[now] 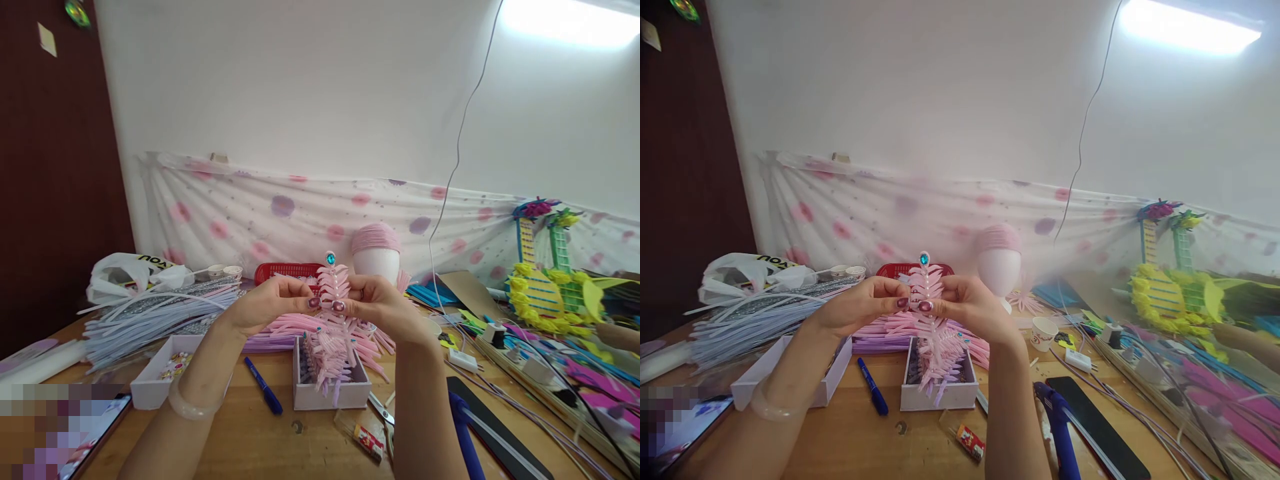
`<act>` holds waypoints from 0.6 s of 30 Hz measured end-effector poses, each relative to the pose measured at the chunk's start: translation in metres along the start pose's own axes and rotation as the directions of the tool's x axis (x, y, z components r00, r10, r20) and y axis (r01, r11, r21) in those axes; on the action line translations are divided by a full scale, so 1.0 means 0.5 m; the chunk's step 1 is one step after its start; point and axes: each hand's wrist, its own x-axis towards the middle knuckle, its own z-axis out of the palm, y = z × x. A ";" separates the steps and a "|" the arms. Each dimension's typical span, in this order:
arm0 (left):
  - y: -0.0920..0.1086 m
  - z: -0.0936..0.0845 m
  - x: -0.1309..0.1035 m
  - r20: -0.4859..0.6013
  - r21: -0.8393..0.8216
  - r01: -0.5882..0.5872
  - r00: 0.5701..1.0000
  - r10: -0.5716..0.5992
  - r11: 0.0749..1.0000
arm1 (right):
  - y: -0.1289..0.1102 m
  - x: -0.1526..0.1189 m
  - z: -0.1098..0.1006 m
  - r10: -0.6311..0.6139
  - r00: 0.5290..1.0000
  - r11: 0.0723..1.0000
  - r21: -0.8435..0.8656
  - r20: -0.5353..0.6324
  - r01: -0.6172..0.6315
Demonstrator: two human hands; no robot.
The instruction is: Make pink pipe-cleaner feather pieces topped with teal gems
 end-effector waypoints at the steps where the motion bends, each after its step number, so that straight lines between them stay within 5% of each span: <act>1: 0.000 0.002 0.001 -0.025 -0.032 -0.014 1.000 0.013 0.999 | -0.001 0.001 0.001 -0.022 1.000 1.000 0.003 -0.022 0.022; 11: -0.012 0.041 0.001 -0.246 0.067 -0.184 0.949 0.195 0.981 | 0.002 0.004 0.010 -0.106 0.983 0.993 0.027 -0.148 0.111; 18: -0.013 0.044 -0.003 -0.334 0.110 -0.176 0.920 0.203 0.978 | -0.001 0.009 0.023 -0.186 0.942 0.982 -0.079 -0.280 0.170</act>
